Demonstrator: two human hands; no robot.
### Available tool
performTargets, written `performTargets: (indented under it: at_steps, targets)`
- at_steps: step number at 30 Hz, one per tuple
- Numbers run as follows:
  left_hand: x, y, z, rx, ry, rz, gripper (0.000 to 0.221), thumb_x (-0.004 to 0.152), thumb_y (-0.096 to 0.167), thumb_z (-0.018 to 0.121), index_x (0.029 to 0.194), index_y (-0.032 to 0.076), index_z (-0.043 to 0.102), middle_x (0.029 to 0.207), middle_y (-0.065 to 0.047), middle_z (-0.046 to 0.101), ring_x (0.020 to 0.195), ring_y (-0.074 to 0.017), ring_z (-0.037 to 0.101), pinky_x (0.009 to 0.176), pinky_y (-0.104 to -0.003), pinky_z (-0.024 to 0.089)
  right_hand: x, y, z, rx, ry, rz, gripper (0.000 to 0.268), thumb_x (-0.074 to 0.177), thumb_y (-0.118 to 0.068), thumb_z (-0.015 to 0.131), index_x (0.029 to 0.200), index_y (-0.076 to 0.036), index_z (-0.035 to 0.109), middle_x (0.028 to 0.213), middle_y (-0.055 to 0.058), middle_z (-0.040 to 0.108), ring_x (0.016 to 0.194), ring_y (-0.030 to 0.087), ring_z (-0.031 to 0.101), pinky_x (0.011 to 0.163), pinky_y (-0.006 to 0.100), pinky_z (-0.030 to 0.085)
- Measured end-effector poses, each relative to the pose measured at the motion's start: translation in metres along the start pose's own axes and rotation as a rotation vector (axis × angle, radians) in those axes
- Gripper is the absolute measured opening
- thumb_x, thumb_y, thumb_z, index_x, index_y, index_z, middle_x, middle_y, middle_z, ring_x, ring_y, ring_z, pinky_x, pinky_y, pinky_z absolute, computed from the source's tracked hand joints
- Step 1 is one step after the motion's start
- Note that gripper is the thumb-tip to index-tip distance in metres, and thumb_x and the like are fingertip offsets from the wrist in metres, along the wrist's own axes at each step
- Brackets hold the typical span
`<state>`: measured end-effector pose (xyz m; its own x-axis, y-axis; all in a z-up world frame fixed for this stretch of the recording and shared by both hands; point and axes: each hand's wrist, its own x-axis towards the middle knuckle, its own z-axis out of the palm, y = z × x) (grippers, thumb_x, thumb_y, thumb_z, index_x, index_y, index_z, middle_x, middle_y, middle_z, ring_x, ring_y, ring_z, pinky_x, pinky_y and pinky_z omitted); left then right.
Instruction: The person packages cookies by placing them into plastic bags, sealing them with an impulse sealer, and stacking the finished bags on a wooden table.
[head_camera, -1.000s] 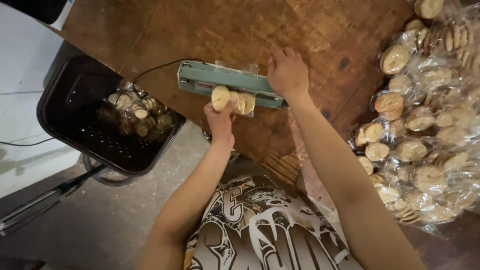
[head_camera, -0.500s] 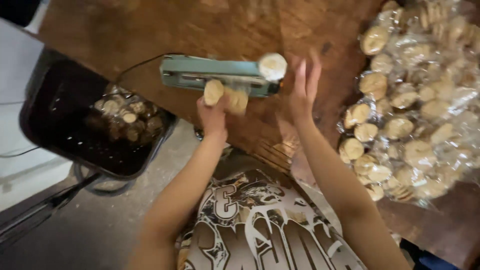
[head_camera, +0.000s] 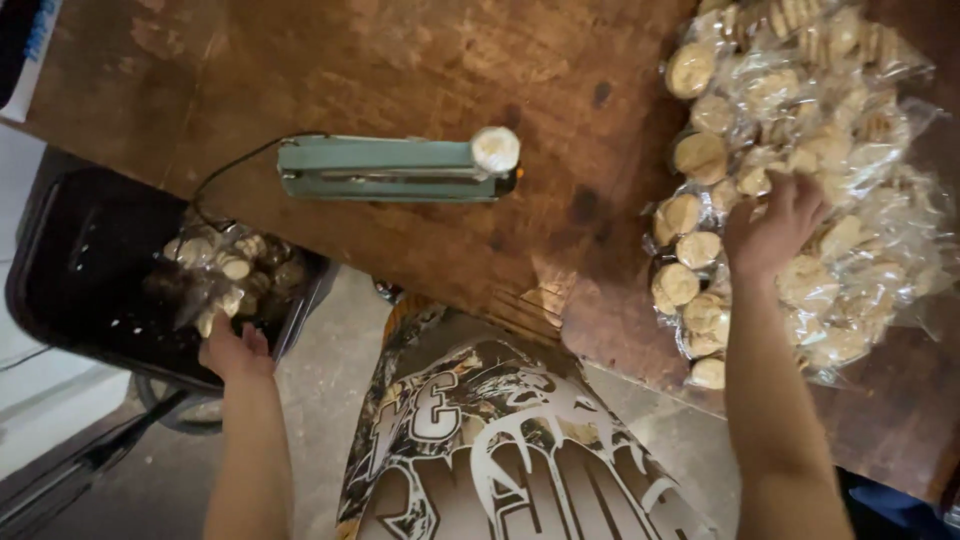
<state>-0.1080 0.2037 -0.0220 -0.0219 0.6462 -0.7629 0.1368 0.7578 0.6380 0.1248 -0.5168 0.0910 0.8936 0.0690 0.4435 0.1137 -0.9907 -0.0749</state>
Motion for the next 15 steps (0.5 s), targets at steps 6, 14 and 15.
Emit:
performTargets:
  at_steps: [6,14,15]
  targets:
    - [-0.049,-0.029,0.048,0.076,-0.515,0.176,0.021,0.1,0.015,0.068,0.118,0.015,0.059,0.095,-0.001,0.067,0.074,-0.0114,0.059,0.056,-0.024,0.042,0.071,0.073,0.035,-0.33,-0.265,-0.125,0.032,0.079,-0.017,0.071,0.11,-0.023,0.079,0.149,0.024,0.053,0.138,0.054,0.039,0.11,0.067,0.029]
    - [-0.161,-0.016,0.075,0.299,-0.857,0.285,0.027,0.103,0.017,0.06,0.129,0.011,0.06,0.114,-0.006,0.071,0.094,-0.0097,0.063,0.079,-0.026,0.049,0.104,0.08,-0.043,0.089,-0.285,-0.232,0.012,0.097,-0.023,0.079,0.102,-0.012,0.079,0.139,0.016,0.061,0.137,0.036,0.052,0.114,0.049,0.043]
    - [-0.172,-0.016,0.08,0.318,-0.939,0.287,0.029,0.102,0.017,0.06,0.13,0.01,0.059,0.116,-0.007,0.071,0.096,-0.0116,0.065,0.082,-0.027,0.051,0.103,0.059,-0.061,0.167,-0.252,-0.238,0.011,0.098,-0.019,0.078,0.104,-0.01,0.077,0.137,0.014,0.062,0.132,0.031,0.056,0.112,0.044,0.047]
